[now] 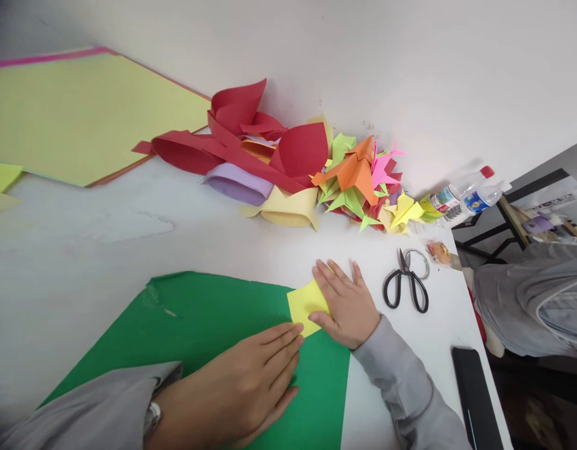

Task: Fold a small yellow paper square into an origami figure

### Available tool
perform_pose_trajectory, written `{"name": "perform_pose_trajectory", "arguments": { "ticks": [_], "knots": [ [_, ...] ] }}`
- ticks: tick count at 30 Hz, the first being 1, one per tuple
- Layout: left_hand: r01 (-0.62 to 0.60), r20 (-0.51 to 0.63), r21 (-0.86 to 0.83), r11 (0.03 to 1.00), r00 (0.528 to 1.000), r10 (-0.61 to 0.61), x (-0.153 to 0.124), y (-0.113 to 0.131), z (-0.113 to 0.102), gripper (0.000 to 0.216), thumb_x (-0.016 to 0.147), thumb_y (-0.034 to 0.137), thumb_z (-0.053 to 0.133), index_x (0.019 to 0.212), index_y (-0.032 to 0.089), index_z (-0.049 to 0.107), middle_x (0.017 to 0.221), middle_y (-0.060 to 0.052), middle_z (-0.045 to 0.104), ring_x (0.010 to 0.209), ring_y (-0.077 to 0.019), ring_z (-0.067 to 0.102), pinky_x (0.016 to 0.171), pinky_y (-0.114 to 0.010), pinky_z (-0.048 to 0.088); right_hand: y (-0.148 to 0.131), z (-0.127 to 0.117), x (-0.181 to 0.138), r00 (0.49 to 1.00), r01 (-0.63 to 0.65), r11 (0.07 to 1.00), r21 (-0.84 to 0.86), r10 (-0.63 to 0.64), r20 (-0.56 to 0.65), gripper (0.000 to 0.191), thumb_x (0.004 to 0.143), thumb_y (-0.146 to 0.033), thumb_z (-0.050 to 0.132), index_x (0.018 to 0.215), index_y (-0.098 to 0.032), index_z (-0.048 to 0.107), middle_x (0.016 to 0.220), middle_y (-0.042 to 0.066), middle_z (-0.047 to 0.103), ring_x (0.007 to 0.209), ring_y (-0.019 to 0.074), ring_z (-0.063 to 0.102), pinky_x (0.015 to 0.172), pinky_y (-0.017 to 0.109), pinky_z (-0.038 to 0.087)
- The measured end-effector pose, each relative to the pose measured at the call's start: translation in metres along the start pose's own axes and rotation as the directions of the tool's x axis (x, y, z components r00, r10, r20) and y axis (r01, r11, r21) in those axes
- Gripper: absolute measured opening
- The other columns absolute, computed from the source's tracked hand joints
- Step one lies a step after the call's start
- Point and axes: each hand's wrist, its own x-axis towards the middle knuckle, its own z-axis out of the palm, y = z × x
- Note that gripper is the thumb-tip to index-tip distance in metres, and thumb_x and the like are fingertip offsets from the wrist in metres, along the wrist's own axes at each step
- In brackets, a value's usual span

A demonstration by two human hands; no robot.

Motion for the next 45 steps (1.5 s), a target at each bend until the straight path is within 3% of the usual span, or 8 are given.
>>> {"name": "perform_pose_trajectory", "arguments": {
  "ticks": [6, 15, 21, 25, 30, 37, 42, 45],
  "knots": [
    [-0.005, -0.02, -0.03, 1.0, 1.0, 0.005, 0.0, -0.001, 0.0, 0.03, 0.086, 0.032, 0.054, 0.083, 0.008, 0.072, 0.089, -0.016, 0.073, 0.089, -0.0272, 0.066, 0.093, -0.042, 0.047, 0.012, -0.002, 0.008, 0.993, -0.114, 0.993, -0.02, 0.114, 0.01, 0.066, 0.095, -0.052, 0.018, 0.15, -0.016, 0.006, 0.155, 0.01, 0.019, 0.143, 0.0253, 0.018, 0.114, 0.053, 0.005],
    [0.027, -0.022, -0.13, 0.991, 0.999, -0.03, 0.002, -0.008, 0.0, 0.028, 0.089, 0.026, 0.048, 0.099, 0.008, 0.067, 0.099, -0.014, 0.071, 0.093, -0.0234, 0.065, 0.089, -0.038, 0.05, 0.012, 0.0, 0.01, 0.99, -0.141, 0.99, -0.018, 0.141, 0.008, 0.064, 0.096, -0.049, 0.015, 0.149, -0.015, 0.009, 0.155, 0.007, 0.017, 0.143, 0.0237, 0.015, 0.114, 0.054, 0.004],
    [0.009, -0.06, -0.063, 0.998, 0.998, -0.012, 0.002, -0.002, 0.001, 0.027, 0.088, 0.029, 0.051, 0.083, 0.009, 0.069, 0.078, -0.011, 0.071, 0.08, -0.0234, 0.066, 0.082, -0.038, 0.052, 0.012, 0.0, 0.011, 0.986, -0.166, 0.986, -0.021, 0.167, 0.011, 0.059, 0.097, -0.045, 0.016, 0.149, -0.017, 0.011, 0.155, 0.006, 0.019, 0.143, 0.024, 0.015, 0.113, 0.056, 0.005],
    [0.037, -0.115, -0.098, 0.995, 0.992, -0.049, 0.004, -0.011, 0.004, 0.019, 0.089, 0.02, 0.05, 0.09, 0.011, 0.067, 0.088, -0.01, 0.071, 0.087, -0.0207, 0.066, 0.087, -0.037, 0.051, 0.015, 0.004, 0.01, 0.989, -0.149, 0.989, 0.001, 0.149, 0.006, 0.059, 0.097, -0.044, 0.015, 0.149, -0.017, 0.011, 0.155, 0.005, 0.018, 0.143, 0.024, 0.013, 0.113, 0.056, 0.007],
    [0.179, 0.065, -0.032, 0.983, 0.982, -0.177, 0.008, -0.031, 0.009, 0.04, 0.09, 0.037, 0.048, 0.115, 0.008, 0.061, 0.126, -0.018, 0.059, 0.124, -0.0323, 0.048, 0.106, -0.05, 0.035, 0.018, 0.008, 0.01, 0.993, -0.119, 0.993, 0.005, 0.119, -0.016, 0.06, 0.097, -0.045, 0.013, 0.149, -0.017, 0.011, 0.156, 0.005, 0.018, 0.144, 0.0242, 0.011, 0.113, 0.057, 0.005],
    [0.189, 0.176, -0.099, 0.977, 0.97, -0.17, 0.005, -0.037, 0.013, 0.055, 0.09, 0.049, 0.043, 0.124, 0.008, 0.056, 0.133, -0.018, 0.054, 0.128, -0.0306, 0.044, 0.112, -0.048, 0.025, 0.015, 0.006, 0.009, 0.994, -0.086, 0.996, -0.022, 0.084, -0.069, 0.062, 0.096, -0.047, 0.016, 0.149, -0.017, 0.01, 0.155, 0.007, 0.02, 0.144, 0.0253, 0.009, 0.112, 0.059, 0.007],
    [0.236, 0.198, -0.119, 0.964, 0.957, -0.21, 0.004, -0.038, 0.012, 0.055, 0.088, 0.051, 0.047, 0.126, 0.013, 0.055, 0.134, -0.016, 0.053, 0.131, -0.032, 0.04, 0.112, -0.051, 0.023, 0.013, 0.003, 0.003, 0.995, 0.072, 0.996, -0.045, -0.075, -0.07, 0.059, 0.095, -0.05, 0.024, 0.147, -0.023, 0.023, 0.155, 0.006, 0.022, 0.144, 0.0278, 0.009, 0.11, 0.062, 0.006],
    [0.255, 0.198, -0.119, 0.959, 0.953, -0.229, 0.004, -0.038, 0.009, 0.052, 0.087, 0.051, 0.049, 0.125, 0.015, 0.055, 0.131, -0.014, 0.056, 0.131, -0.0322, 0.039, 0.112, -0.052, 0.024, 0.012, 0.004, 0.003, 0.996, 0.057, 0.997, -0.056, -0.061, -0.072, 0.055, 0.094, -0.051, 0.029, 0.144, -0.028, 0.03, 0.156, 0.009, 0.016, 0.143, 0.03, 0.011, 0.108, 0.064, 0.01]
  ]
}}
